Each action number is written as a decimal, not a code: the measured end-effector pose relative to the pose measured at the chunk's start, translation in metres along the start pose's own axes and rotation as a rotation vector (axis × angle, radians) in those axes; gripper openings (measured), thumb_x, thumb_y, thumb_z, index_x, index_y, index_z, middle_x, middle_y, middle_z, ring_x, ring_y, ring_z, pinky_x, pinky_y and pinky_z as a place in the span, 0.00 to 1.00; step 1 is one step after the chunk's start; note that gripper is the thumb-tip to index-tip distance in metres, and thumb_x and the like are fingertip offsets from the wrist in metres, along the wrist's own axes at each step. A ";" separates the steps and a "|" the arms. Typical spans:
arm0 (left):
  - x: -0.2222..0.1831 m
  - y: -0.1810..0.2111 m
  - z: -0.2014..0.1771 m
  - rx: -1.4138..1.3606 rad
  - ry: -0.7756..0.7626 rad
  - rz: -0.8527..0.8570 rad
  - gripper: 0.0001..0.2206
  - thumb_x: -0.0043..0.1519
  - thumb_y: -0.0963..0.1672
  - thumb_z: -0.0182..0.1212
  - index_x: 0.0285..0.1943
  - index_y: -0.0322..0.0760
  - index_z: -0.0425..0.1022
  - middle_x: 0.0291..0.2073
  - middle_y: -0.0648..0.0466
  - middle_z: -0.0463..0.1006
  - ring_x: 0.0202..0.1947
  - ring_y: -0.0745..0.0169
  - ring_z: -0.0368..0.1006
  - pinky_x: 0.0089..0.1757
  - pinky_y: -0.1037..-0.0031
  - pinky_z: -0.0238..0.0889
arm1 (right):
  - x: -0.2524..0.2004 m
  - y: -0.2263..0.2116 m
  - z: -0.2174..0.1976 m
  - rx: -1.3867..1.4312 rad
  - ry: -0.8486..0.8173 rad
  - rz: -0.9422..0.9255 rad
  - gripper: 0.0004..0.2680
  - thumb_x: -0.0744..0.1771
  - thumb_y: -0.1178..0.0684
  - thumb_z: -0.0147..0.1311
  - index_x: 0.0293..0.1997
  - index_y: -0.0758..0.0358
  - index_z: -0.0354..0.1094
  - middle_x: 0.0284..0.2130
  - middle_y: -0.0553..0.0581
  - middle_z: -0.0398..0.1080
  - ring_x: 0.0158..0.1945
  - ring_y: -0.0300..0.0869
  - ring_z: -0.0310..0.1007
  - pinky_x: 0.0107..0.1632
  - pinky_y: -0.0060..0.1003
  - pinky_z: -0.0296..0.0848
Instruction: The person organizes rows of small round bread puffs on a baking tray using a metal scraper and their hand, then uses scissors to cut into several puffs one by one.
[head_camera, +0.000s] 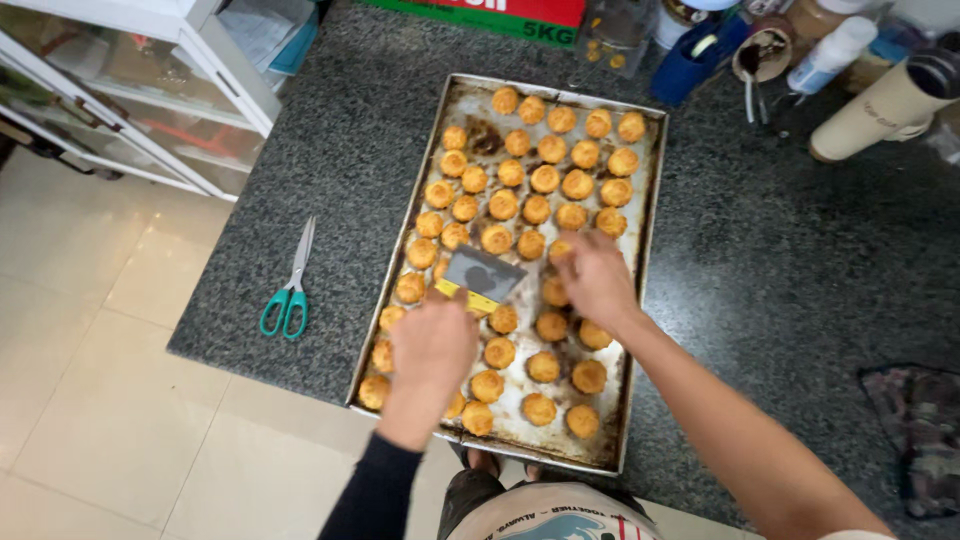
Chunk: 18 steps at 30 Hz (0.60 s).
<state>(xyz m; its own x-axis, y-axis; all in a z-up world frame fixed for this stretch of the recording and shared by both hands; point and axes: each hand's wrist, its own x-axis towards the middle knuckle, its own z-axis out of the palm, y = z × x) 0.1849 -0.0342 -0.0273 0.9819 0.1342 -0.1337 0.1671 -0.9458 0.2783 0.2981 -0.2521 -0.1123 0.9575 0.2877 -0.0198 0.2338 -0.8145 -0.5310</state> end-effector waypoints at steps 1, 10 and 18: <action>0.008 0.007 0.013 0.045 -0.138 -0.052 0.10 0.65 0.45 0.55 0.49 0.40 0.79 0.35 0.44 0.83 0.37 0.42 0.81 0.37 0.53 0.73 | 0.000 0.014 0.001 -0.003 0.005 0.002 0.16 0.68 0.50 0.53 0.63 0.56 0.68 0.49 0.67 0.72 0.57 0.59 0.71 0.59 0.52 0.71; 0.032 0.027 0.105 0.037 -0.075 -0.087 0.08 0.61 0.42 0.57 0.43 0.35 0.80 0.40 0.43 0.81 0.38 0.48 0.81 0.36 0.60 0.75 | 0.002 0.111 0.025 -0.174 0.108 0.400 0.26 0.65 0.54 0.54 0.71 0.74 0.51 0.53 0.77 0.61 0.54 0.68 0.64 0.56 0.58 0.68; 0.064 0.035 0.145 0.120 0.020 -0.047 0.11 0.61 0.42 0.57 0.49 0.31 0.77 0.38 0.42 0.81 0.34 0.50 0.81 0.31 0.62 0.76 | -0.014 0.103 0.016 -0.331 0.128 0.283 0.29 0.60 0.59 0.56 0.72 0.67 0.56 0.50 0.68 0.62 0.54 0.61 0.65 0.50 0.57 0.69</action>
<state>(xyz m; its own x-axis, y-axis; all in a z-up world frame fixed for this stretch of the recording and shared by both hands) 0.2408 -0.1019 -0.1638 0.9751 0.1836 -0.1248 0.2020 -0.9669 0.1558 0.3065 -0.3321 -0.1799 0.9998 -0.0172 -0.0089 -0.0187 -0.9754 -0.2196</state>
